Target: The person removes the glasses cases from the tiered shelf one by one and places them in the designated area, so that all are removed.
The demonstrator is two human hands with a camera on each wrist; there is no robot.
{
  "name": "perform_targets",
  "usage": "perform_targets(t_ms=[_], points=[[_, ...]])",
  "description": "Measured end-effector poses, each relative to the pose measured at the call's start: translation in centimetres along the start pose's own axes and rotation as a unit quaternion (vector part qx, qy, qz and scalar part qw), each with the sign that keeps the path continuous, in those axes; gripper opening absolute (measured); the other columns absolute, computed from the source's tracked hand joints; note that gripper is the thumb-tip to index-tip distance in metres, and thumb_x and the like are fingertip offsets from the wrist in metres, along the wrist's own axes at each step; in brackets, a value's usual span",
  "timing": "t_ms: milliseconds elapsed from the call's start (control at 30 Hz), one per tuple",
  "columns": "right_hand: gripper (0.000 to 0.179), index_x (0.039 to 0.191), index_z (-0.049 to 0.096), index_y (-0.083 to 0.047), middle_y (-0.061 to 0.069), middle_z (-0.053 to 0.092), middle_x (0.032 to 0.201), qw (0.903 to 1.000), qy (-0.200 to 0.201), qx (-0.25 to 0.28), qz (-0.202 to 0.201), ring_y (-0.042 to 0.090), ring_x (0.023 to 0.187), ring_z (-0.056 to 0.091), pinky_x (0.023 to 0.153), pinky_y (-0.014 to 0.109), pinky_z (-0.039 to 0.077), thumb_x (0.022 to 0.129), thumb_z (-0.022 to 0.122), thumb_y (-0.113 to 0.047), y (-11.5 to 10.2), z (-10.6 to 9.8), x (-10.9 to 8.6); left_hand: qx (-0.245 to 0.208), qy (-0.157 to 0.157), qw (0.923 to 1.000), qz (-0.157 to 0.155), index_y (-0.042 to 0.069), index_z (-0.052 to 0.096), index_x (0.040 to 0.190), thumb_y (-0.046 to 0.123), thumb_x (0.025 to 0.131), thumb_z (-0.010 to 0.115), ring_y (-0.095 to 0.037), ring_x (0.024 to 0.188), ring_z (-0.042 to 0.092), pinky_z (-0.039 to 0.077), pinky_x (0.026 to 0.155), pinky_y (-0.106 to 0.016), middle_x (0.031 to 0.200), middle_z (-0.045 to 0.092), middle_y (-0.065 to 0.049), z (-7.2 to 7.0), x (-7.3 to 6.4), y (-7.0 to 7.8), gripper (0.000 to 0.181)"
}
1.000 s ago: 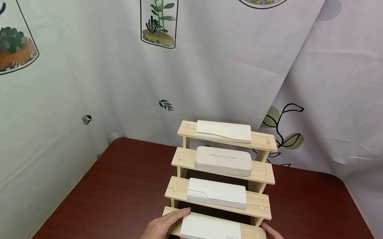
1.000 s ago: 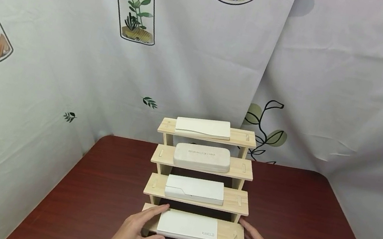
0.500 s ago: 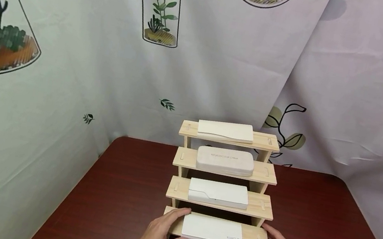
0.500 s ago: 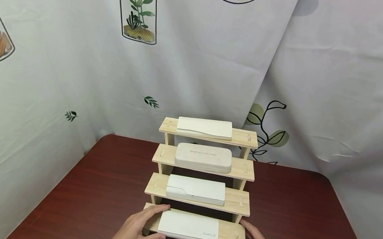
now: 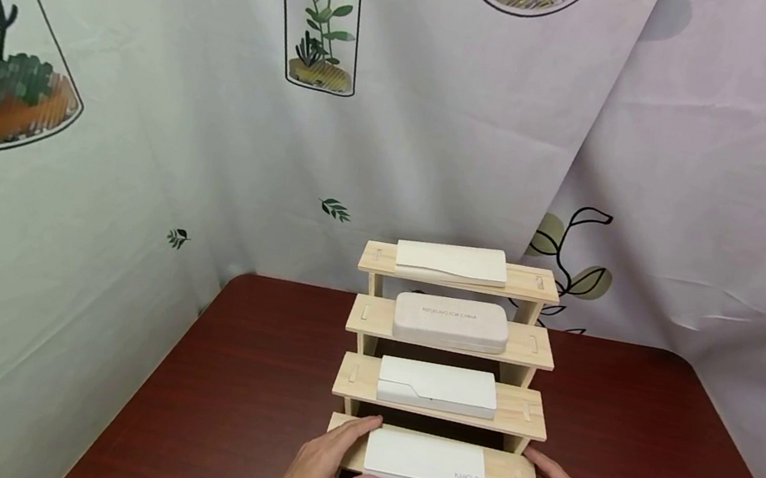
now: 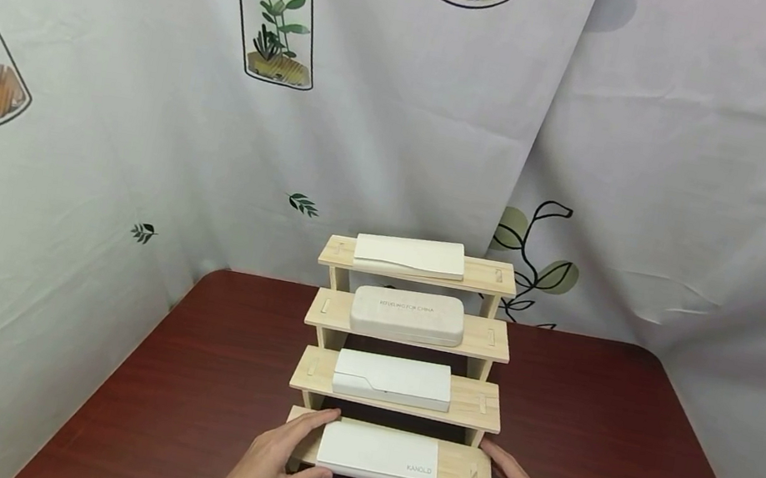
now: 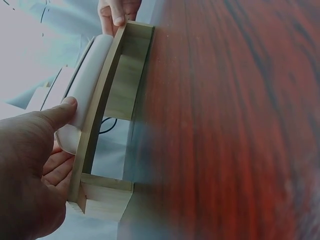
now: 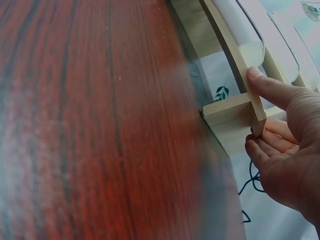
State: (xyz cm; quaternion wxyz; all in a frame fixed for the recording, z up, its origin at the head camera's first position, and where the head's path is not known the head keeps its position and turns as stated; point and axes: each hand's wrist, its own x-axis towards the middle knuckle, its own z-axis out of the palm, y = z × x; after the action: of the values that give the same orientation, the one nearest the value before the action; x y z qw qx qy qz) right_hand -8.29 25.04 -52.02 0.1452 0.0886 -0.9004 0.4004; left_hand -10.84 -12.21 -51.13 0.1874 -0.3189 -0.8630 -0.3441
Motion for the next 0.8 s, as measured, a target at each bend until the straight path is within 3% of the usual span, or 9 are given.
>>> perform_targets(t_ms=[267,600,800], points=[[0.080,0.137,0.070,-0.008,0.017,0.072,0.130,0.9999,0.011,0.005,-0.008,-0.005,0.117,0.061,0.089,0.000,0.038,0.066,0.103,-0.023,0.01,0.11,-0.06,0.005,-0.001,1.0000,0.001,0.016,0.057,0.150,0.034,0.088,0.088,-0.020,0.124,0.068,0.059,0.094,-0.042,0.143,0.067,-0.001,0.00,0.07,0.00,0.072],[0.079,0.137,0.070,-0.010,0.016,0.073,0.128,0.9995,0.020,0.011,-0.022,-0.009,0.119,0.057,0.091,0.000,0.036,0.066,0.103,-0.022,0.27,0.17,-0.09,0.001,0.003,1.0000,-0.006,0.012,0.062,0.146,0.027,0.083,0.092,-0.019,0.121,0.069,0.060,0.093,-0.042,0.140,0.068,0.001,-0.01,0.20,0.14,0.072],[0.078,0.137,0.071,-0.012,0.014,0.073,0.128,0.9994,0.022,0.006,-0.025,-0.011,0.120,0.055,0.092,0.000,0.035,0.067,0.103,-0.023,0.41,0.26,-0.14,-0.001,0.006,1.0000,0.002,0.013,0.062,0.145,0.032,0.085,0.089,-0.018,0.122,0.069,0.059,0.094,-0.038,0.139,0.069,0.001,-0.02,0.19,0.07,0.069]])
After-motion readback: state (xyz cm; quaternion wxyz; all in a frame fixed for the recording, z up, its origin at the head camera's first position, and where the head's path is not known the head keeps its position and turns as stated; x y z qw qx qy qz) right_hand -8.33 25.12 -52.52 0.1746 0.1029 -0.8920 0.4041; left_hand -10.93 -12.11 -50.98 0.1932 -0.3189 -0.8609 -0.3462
